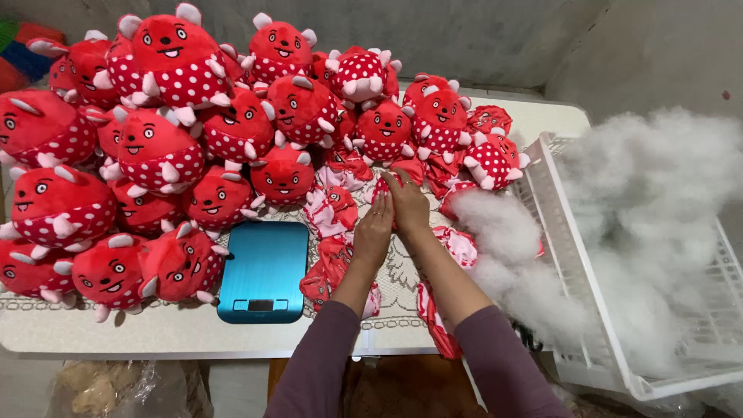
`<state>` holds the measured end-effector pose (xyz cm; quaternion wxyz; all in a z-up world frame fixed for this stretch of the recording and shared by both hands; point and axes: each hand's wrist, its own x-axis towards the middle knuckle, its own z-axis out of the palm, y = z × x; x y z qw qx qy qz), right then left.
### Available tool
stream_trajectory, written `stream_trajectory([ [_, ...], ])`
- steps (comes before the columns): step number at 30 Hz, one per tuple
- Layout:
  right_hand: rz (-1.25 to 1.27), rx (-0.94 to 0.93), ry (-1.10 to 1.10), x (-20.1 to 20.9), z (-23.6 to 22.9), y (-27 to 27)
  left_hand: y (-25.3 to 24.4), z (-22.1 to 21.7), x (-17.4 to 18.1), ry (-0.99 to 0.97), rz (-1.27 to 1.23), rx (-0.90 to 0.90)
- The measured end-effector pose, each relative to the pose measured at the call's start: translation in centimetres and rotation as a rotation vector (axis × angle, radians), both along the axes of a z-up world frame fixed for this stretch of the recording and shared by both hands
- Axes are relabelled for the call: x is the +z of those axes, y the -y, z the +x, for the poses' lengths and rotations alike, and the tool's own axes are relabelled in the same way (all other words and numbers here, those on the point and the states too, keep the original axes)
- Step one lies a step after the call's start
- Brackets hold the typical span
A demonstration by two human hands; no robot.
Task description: Stuffing a red plush toy with white fiberfill on a factory workbench
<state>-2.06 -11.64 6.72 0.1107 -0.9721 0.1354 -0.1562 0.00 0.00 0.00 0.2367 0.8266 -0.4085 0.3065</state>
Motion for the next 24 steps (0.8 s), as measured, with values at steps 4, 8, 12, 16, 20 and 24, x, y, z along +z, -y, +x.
stream_trajectory([
  [4,-0.036,-0.005,0.050,-1.5,0.0,0.3,-0.4,-0.5,2.1,0.043,0.022,0.029],
  [8,0.135,-0.004,0.054,2.2,-2.2,-1.4,-0.9,-0.9,4.6,-0.006,0.019,-0.032],
  [12,0.140,0.004,0.050,0.9,-3.9,-1.2,-1.1,-1.2,5.2,-0.252,0.111,-0.043],
  [16,0.152,0.032,0.026,0.0,-5.1,-0.1,-1.0,-1.1,4.9,-0.302,0.102,-0.039],
  [20,0.018,0.038,0.061,0.9,-7.2,0.9,-0.7,-0.9,4.7,-0.256,0.092,0.008],
  [24,-0.171,-0.009,0.338,1.5,-9.7,1.9,-0.3,-0.7,4.3,-0.241,0.063,0.064],
])
